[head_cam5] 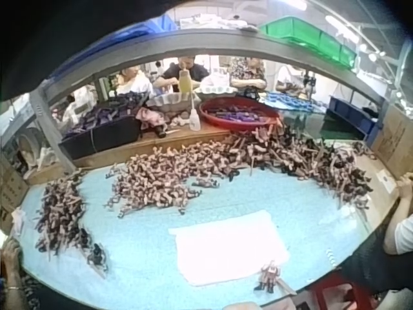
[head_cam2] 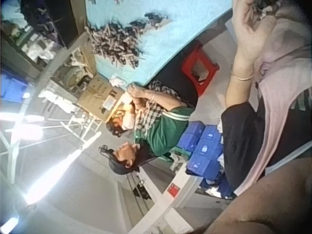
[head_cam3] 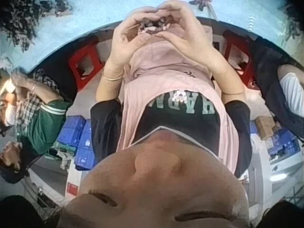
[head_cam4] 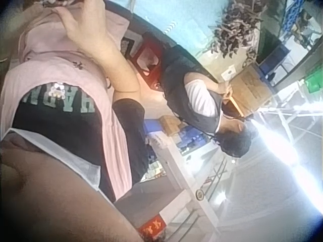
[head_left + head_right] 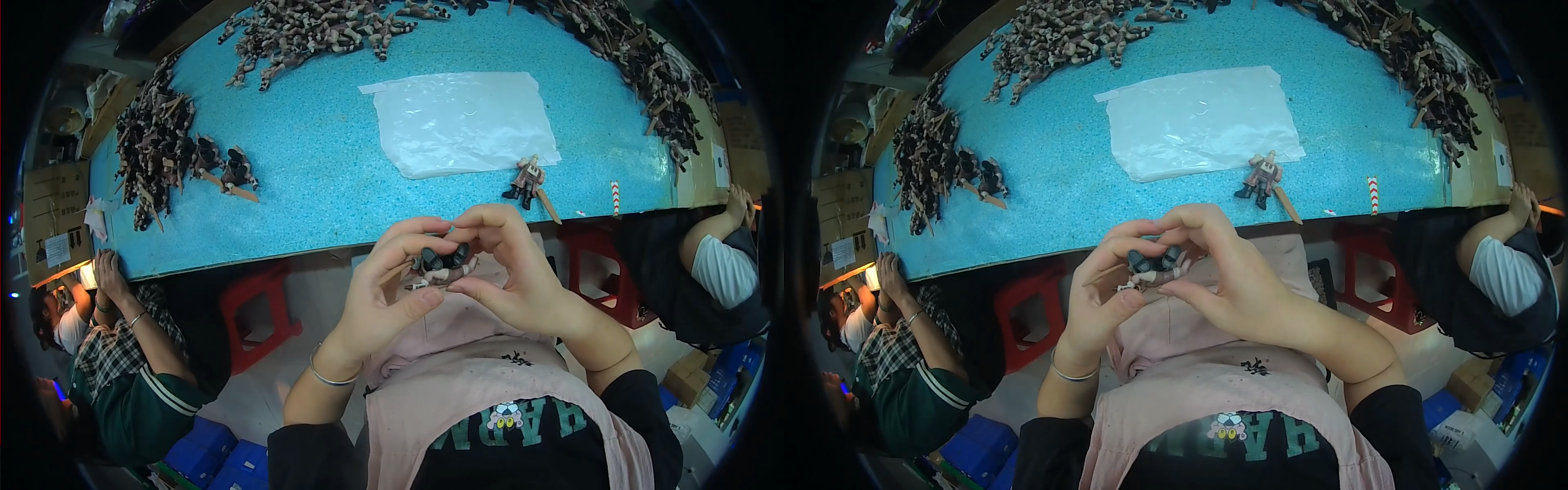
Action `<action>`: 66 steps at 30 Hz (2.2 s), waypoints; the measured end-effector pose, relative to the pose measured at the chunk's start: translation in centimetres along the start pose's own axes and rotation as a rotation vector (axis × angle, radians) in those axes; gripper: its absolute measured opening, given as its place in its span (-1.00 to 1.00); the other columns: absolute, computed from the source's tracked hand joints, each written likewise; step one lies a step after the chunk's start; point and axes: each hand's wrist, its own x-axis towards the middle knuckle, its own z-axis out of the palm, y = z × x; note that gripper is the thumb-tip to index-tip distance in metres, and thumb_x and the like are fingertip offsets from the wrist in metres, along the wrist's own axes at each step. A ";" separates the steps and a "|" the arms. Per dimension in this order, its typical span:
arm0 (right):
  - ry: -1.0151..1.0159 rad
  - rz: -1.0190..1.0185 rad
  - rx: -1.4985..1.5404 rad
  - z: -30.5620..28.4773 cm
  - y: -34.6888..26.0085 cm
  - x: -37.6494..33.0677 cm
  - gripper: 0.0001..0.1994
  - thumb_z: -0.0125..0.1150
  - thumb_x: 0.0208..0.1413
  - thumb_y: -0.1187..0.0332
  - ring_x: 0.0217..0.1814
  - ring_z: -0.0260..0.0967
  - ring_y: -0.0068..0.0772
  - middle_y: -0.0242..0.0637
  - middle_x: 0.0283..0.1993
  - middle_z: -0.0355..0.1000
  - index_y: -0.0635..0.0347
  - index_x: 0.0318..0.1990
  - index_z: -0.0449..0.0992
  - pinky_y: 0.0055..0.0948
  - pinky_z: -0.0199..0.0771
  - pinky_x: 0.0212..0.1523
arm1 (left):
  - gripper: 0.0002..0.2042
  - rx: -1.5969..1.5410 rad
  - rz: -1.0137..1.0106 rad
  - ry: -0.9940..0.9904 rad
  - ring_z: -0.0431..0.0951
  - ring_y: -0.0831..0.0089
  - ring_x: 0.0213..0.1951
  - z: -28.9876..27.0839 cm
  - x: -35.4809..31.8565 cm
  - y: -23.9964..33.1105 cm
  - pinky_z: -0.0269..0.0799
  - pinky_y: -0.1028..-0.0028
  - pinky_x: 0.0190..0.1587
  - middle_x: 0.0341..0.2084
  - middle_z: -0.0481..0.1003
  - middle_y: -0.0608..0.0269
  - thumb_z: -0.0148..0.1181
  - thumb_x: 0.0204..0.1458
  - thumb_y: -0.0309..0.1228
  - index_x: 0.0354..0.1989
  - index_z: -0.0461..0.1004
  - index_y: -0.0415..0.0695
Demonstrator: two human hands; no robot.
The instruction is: The person assembles toy figurines by attaching pieces together by hand, lines the figurines up on the work surface, applies glue to them using a squeeze bottle, and attaches additional parts onto the figurines.
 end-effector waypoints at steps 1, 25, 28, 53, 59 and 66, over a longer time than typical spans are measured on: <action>-0.014 -0.014 -0.017 0.0 0.1 0.0 -0.45 0.28 -0.05 0.59 -0.04 0.36 -0.35 -0.23 0.00 0.32 0.22 0.12 0.21 -0.41 0.37 -0.03 | -0.65 -0.025 -0.017 0.019 0.22 0.29 0.22 0.1 -0.1 0.2 0.15 0.31 0.23 0.10 0.26 0.09 0.31 -0.05 -0.43 -0.07 0.45 -0.22; 0.235 -0.156 -0.935 -8.3 0.9 18.7 -0.85 0.19 0.03 0.50 -0.13 0.37 -0.25 -0.22 -0.20 0.39 0.18 -0.21 0.53 -0.33 0.41 -0.16 | -0.67 0.207 0.182 0.209 0.34 0.31 0.09 -2.2 -0.5 -0.3 0.21 0.34 0.16 -0.05 0.37 0.14 0.38 -0.09 -0.41 -0.14 0.48 -0.24; 0.348 -0.227 -1.109 -10.4 2.8 23.0 -0.85 0.23 0.00 0.46 -0.09 0.35 -0.12 -0.16 -0.20 0.39 0.19 -0.23 0.53 -0.22 0.39 -0.13 | -0.67 0.203 0.177 0.229 0.36 0.38 0.02 -2.2 -0.6 -0.3 0.25 0.39 0.12 -0.05 0.35 0.14 0.37 -0.08 -0.42 -0.14 0.48 -0.23; 0.221 0.053 -0.365 -12.7 0.6 8.7 -0.74 0.02 0.20 0.52 -0.39 0.26 -0.64 -0.35 -0.34 0.40 0.28 0.04 0.34 -0.61 0.28 -0.37 | -0.79 1.064 0.662 0.882 0.42 0.40 -0.22 -14.7 2.6 9.7 0.35 0.41 -0.12 -0.27 0.46 0.22 0.29 -0.07 -0.51 -0.23 0.50 -0.21; 0.213 0.135 -0.205 -12.2 0.4 6.3 -0.80 0.04 0.18 0.55 -0.30 0.38 -0.57 -0.24 -0.25 0.46 0.34 -0.05 0.32 -0.60 0.38 -0.28 | -0.73 1.679 0.645 1.136 0.45 0.17 -0.11 -25.8 4.8 14.9 0.33 0.28 -0.05 -0.17 0.49 0.12 0.28 -0.07 -0.45 -0.17 0.49 -0.22; 0.234 -0.011 -0.692 -12.2 0.1 6.7 -0.88 0.24 0.02 0.49 -0.27 0.38 -0.43 -0.30 -0.30 0.42 0.27 -0.26 0.50 -0.43 0.38 -0.22 | -0.66 1.450 0.624 0.318 0.34 0.05 0.11 -6.1 5.4 5.7 0.22 0.18 0.16 -0.02 0.42 0.00 0.19 -0.09 -0.56 -0.06 0.48 -0.17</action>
